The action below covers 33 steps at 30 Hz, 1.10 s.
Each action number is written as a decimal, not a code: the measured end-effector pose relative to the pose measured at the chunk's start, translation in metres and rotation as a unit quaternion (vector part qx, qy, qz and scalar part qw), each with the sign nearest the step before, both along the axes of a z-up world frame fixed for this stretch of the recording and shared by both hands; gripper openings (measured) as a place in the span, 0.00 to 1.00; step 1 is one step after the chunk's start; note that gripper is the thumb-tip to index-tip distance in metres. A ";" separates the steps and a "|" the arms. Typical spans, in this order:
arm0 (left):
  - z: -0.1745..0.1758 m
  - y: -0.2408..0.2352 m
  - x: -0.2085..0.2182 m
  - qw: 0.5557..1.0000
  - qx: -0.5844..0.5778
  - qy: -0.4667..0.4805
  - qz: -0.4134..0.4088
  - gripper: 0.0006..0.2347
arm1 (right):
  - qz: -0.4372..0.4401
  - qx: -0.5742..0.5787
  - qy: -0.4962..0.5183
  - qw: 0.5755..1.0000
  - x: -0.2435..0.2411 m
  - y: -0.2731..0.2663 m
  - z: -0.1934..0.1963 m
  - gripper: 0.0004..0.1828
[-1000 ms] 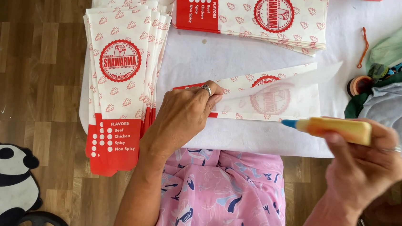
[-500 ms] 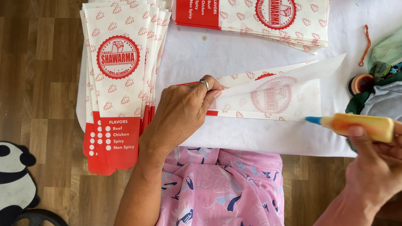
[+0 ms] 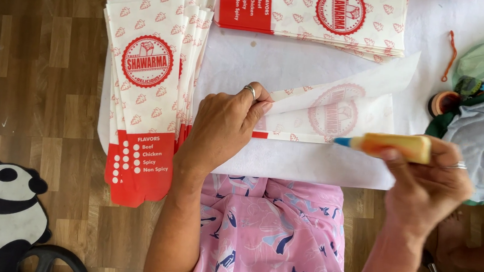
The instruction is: Assembling paper shawarma sleeves by applying glue to the edges and folding them to seal.
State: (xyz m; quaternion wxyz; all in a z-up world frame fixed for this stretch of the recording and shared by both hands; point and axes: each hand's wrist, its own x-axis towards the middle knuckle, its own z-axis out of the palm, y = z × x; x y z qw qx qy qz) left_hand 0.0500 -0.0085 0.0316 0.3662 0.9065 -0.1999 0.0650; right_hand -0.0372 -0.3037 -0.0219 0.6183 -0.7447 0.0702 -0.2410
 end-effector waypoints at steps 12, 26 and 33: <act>-0.001 0.007 0.016 0.990 -0.081 0.108 0.027 0.05 | 0.186 0.031 -0.003 0.982 0.030 0.134 0.031 0.16; -0.006 -0.001 -0.013 1.000 -0.025 0.011 -0.007 0.03 | 0.044 0.115 -0.008 0.992 0.024 0.030 0.032 0.22; -0.018 -0.003 -0.022 0.996 0.017 -0.074 -0.037 0.05 | 0.018 -0.146 0.168 0.975 0.019 -0.070 0.022 0.16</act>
